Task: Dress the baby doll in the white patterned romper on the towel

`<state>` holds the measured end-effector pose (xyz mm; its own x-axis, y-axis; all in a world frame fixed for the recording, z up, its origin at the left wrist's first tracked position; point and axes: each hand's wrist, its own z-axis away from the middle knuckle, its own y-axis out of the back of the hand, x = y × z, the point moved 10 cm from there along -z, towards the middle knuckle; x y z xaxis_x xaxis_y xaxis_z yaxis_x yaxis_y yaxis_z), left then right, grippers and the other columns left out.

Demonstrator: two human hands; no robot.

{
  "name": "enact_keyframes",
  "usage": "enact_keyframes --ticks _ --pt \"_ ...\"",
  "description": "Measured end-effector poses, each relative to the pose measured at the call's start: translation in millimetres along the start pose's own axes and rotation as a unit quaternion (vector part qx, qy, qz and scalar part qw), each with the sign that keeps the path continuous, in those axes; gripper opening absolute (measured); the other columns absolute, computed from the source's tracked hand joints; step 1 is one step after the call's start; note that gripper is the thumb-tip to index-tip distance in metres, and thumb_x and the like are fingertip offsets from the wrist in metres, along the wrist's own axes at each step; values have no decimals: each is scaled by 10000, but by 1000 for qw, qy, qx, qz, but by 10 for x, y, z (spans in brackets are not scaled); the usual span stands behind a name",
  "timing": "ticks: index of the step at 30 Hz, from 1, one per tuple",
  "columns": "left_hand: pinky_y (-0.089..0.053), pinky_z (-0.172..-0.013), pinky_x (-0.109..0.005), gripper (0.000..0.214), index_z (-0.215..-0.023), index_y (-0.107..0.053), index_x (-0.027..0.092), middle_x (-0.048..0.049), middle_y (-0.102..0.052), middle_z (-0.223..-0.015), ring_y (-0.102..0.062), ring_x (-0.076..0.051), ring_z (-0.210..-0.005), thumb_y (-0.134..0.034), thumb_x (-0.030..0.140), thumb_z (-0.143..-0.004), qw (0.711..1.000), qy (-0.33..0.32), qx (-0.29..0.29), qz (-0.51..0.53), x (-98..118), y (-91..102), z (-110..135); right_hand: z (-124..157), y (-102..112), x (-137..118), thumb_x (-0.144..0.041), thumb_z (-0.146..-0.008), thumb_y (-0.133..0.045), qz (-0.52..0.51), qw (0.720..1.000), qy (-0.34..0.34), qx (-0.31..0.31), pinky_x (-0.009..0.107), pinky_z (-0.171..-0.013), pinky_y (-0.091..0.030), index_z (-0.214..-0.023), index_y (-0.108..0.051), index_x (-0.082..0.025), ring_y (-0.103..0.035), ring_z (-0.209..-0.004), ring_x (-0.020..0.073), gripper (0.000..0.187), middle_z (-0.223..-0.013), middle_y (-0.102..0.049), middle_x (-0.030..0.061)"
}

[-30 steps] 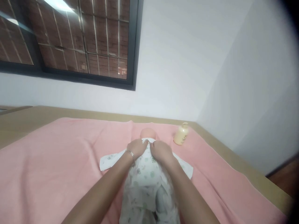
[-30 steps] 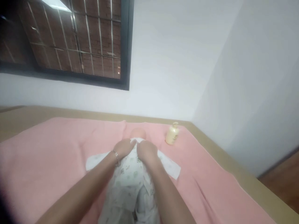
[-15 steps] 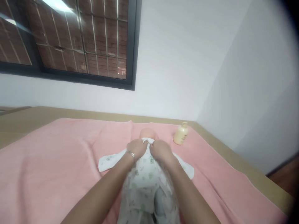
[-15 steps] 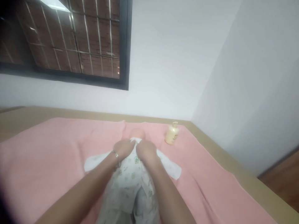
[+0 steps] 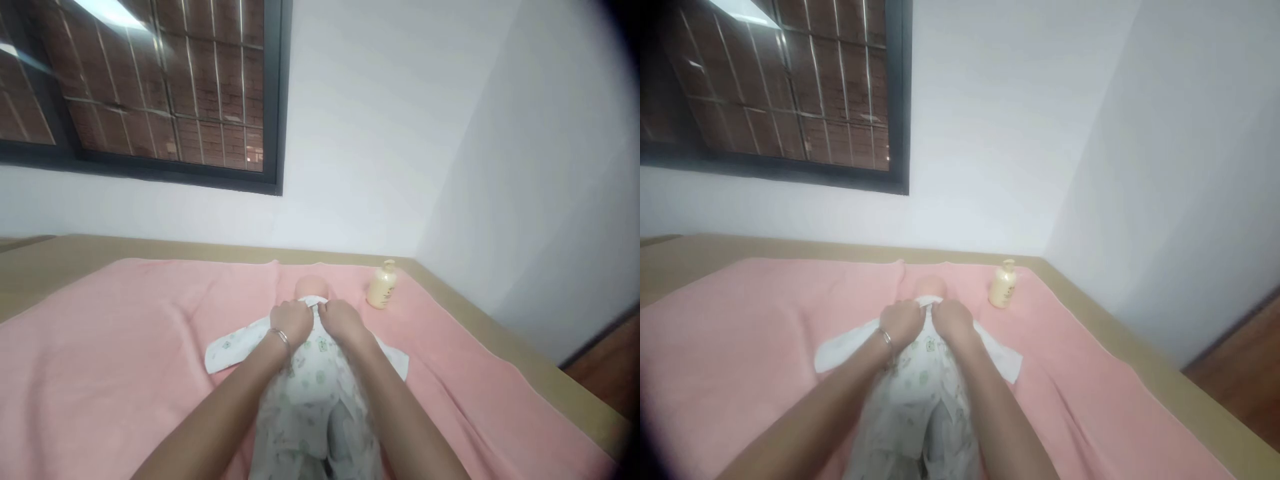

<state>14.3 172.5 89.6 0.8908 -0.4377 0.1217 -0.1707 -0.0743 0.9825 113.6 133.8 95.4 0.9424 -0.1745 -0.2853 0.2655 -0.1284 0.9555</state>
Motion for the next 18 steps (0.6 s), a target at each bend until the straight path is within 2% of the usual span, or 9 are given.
enact_keyframes --ticks 3,6,10,14,18 --pt "-435 -719 -377 554 -910 -642 183 -124 -652 -974 -600 -282 -888 -177 483 -889 997 16 -32 68 -144 -114 -81 88 79 -72 -332 -902 -285 9 1000 8 -3 268 -622 -393 -863 -659 -112 -601 -767 215 436 -894 -656 155" --pt "-431 -707 -345 566 -908 -633 210 -109 -652 -999 -598 -261 -888 -161 520 -876 992 17 -63 111 -213 -225 -139 103 83 -103 -367 -892 -306 -3 1000 12 2 266 -618 -396 -884 -655 -120 -602 -773 220 427 -881 -657 150" --pt "-420 -724 -352 597 -922 -634 217 -114 -647 -1021 -584 -272 -928 -148 558 -860 992 35 -48 111 -232 -229 -143 6 -33 -27 -410 -907 -232 -7 1000 -18 19 312 -661 -414 -904 -659 -125 -604 -818 252 513 -904 -655 157" --pt "-416 -734 -362 653 -960 -631 206 -128 -641 -1043 -575 -295 -960 -166 643 -822 991 59 -37 116 -234 -210 -101 -89 -176 52 -411 -914 -185 -3 999 -37 10 346 -705 -417 -899 -668 -119 -603 -858 274 565 -922 -653 171" --pt "-417 -733 -360 663 -985 -627 203 -135 -637 -1054 -572 -299 -973 -169 653 -817 990 61 -28 123 -240 -205 -88 -134 -230 118 -461 -909 -178 -30 999 -38 -1 345 -722 -414 -941 -659 -120 -595 -881 272 590 -970 -646 174"
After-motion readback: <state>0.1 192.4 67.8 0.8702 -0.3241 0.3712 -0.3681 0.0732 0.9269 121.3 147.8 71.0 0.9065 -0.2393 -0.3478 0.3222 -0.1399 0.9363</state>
